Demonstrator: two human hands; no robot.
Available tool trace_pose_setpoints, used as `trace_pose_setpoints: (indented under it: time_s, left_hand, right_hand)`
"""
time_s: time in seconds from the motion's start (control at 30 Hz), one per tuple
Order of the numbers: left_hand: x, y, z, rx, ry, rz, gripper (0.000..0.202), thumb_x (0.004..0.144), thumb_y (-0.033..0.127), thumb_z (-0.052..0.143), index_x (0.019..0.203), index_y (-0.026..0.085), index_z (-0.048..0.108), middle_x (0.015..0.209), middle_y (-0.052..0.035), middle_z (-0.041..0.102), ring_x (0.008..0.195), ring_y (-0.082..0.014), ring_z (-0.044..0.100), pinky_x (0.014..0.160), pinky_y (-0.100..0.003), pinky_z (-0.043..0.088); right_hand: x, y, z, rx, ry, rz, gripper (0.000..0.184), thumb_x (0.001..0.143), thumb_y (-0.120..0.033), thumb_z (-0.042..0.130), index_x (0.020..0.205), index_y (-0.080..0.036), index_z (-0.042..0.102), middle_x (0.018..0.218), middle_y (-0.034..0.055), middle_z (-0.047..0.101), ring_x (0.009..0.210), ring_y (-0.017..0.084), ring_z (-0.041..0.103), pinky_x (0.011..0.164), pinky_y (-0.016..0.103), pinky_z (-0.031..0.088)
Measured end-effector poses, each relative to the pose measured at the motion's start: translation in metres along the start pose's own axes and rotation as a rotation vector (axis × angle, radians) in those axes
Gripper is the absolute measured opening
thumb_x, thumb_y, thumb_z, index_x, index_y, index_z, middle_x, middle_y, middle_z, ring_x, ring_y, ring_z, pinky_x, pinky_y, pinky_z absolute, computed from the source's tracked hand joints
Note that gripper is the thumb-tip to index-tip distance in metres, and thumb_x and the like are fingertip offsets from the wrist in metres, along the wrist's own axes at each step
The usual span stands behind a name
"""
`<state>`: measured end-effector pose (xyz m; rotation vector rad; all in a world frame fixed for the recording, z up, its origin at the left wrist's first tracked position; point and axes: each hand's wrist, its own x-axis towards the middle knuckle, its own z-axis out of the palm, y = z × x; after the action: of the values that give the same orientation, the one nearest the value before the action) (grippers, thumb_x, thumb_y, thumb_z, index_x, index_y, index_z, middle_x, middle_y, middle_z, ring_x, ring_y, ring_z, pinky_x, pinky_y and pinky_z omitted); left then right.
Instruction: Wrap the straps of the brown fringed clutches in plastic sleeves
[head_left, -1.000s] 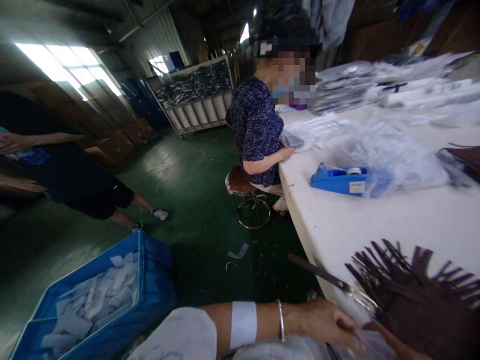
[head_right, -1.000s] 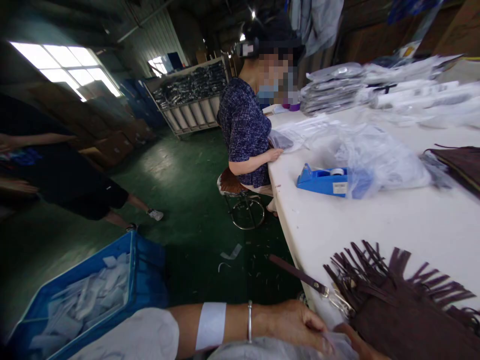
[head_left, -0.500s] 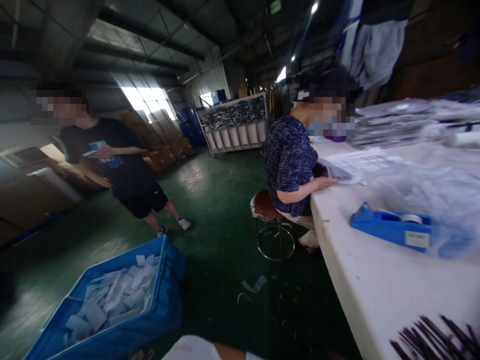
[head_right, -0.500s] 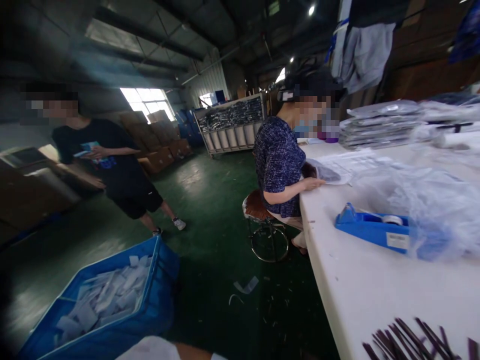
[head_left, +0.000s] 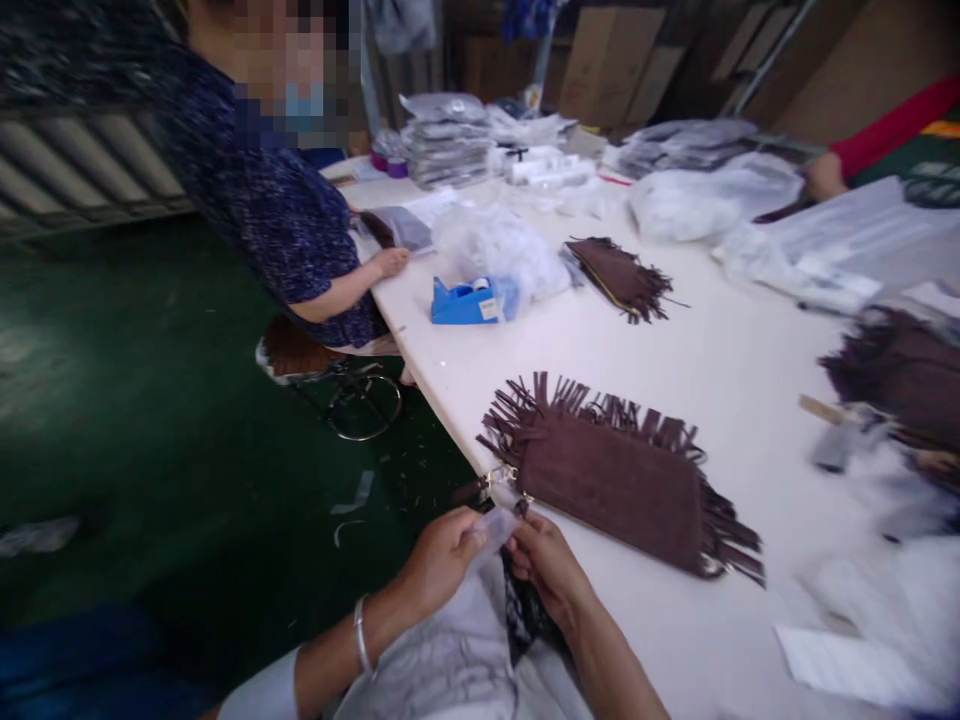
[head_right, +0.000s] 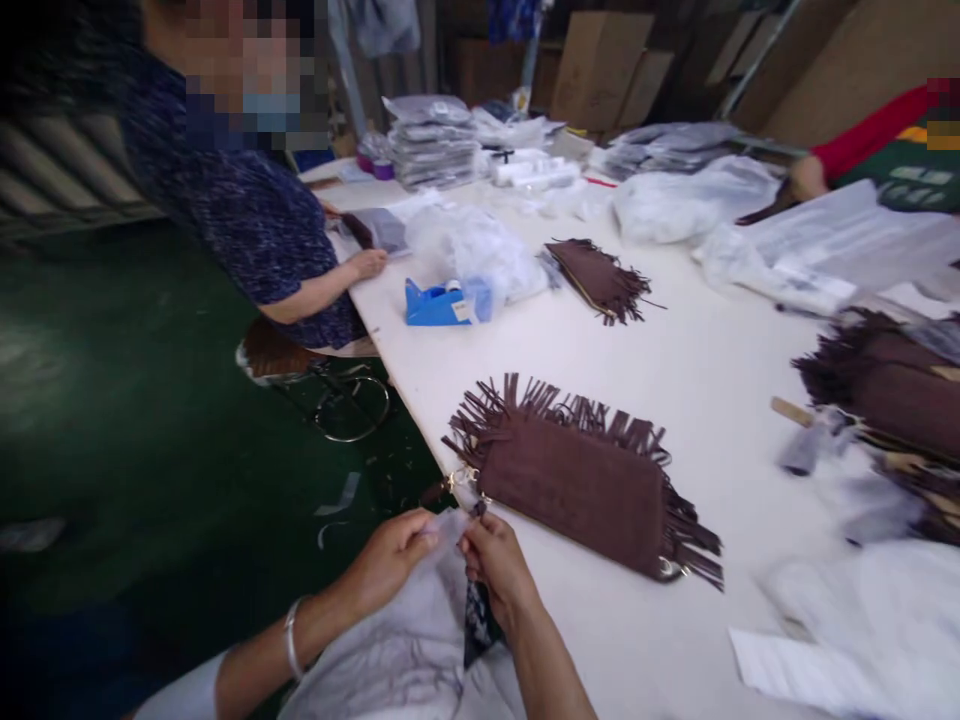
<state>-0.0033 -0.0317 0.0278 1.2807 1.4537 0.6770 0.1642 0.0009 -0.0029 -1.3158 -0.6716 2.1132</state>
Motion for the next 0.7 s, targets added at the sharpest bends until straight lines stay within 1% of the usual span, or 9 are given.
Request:
trace_pose_setpoints:
  time_s: [0.13,0.23,0.3,0.37,0.43,0.5,0.53,0.6,0.7]
  left_hand:
    - [-0.018,0.004,0.003,0.19,0.021,0.155,0.029,0.095,0.028,0.034,0.1,0.02,0.062,0.105,-0.0051,0.062,0.097,-0.0194,0.058,0.087,-0.028,0.042]
    - [-0.025,0.002,0.007,0.323,-0.014,0.202,0.032,0.096,0.024,0.031,0.11,0.021,0.06,0.119,-0.0064,0.059,0.109,-0.0201,0.056,0.096,-0.03,0.039]
    - [-0.024,-0.003,0.008,0.326,-0.02,0.197,0.033,0.096,0.024,0.032,0.112,0.022,0.06,0.123,-0.0064,0.058,0.113,-0.0208,0.054,0.098,-0.031,0.037]
    - [-0.02,-0.009,0.007,0.25,-0.008,0.133,0.03,0.095,0.027,0.035,0.105,0.021,0.063,0.114,-0.0063,0.062,0.106,-0.0211,0.057,0.092,-0.03,0.041]
    - [-0.016,-0.014,0.004,0.165,0.009,0.03,0.026,0.092,0.03,0.041,0.092,0.019,0.065,0.095,-0.0055,0.066,0.09,-0.0211,0.06,0.079,-0.029,0.044]
    - [-0.014,-0.017,-0.001,0.132,0.023,-0.048,0.024,0.089,0.031,0.046,0.081,0.017,0.064,0.08,-0.0042,0.064,0.077,-0.0207,0.059,0.069,-0.028,0.043]
    - [-0.015,-0.018,-0.004,0.13,0.022,-0.063,0.023,0.088,0.031,0.047,0.078,0.017,0.063,0.078,-0.0041,0.063,0.075,-0.0208,0.059,0.068,-0.028,0.043]
    - [-0.018,-0.017,-0.012,0.115,-0.005,-0.05,0.022,0.088,0.03,0.048,0.08,0.017,0.065,0.081,-0.005,0.064,0.079,-0.0213,0.059,0.073,-0.028,0.043]
    - [-0.024,-0.016,-0.02,0.02,-0.074,-0.008,0.02,0.087,0.029,0.05,0.085,0.018,0.067,0.099,-0.0072,0.066,0.094,-0.0221,0.059,0.085,-0.029,0.042]
  right_hand:
    - [0.005,0.005,0.014,-0.016,0.085,-0.023,0.043,0.069,-0.054,0.072,0.074,-0.019,0.048,0.046,-0.0109,0.036,0.036,0.002,0.022,0.037,0.016,0.014]
    - [0.007,0.01,0.016,-0.066,0.148,-0.066,0.045,0.066,-0.056,0.073,0.073,-0.018,0.049,0.052,-0.0074,0.045,0.038,0.004,0.032,0.036,0.017,0.019]
    - [0.008,0.01,0.014,-0.098,0.162,-0.092,0.045,0.066,-0.055,0.073,0.073,-0.017,0.051,0.055,-0.0059,0.048,0.041,0.005,0.037,0.036,0.017,0.023]
    - [0.007,0.009,0.012,-0.113,0.14,-0.112,0.044,0.067,-0.056,0.072,0.072,-0.018,0.051,0.051,-0.0072,0.046,0.038,0.005,0.035,0.036,0.018,0.024]
    - [0.007,0.008,0.011,-0.12,0.115,-0.131,0.044,0.069,-0.057,0.071,0.07,-0.018,0.049,0.048,-0.0078,0.045,0.035,0.004,0.031,0.035,0.019,0.023]
    - [0.006,0.007,0.01,-0.128,0.11,-0.133,0.045,0.069,-0.057,0.07,0.068,-0.018,0.048,0.046,-0.0075,0.046,0.033,0.004,0.029,0.034,0.019,0.022]
    - [0.006,0.006,0.01,-0.133,0.113,-0.129,0.045,0.069,-0.057,0.071,0.067,-0.019,0.048,0.045,-0.0074,0.046,0.032,0.004,0.029,0.034,0.019,0.022]
    - [0.006,0.006,0.01,-0.14,0.12,-0.117,0.045,0.068,-0.057,0.071,0.065,-0.018,0.048,0.043,-0.0078,0.044,0.032,0.004,0.029,0.033,0.019,0.021]
    - [0.007,0.005,0.01,-0.15,0.108,-0.1,0.045,0.07,-0.058,0.07,0.063,-0.018,0.05,0.042,-0.0075,0.043,0.033,0.004,0.029,0.034,0.019,0.022]
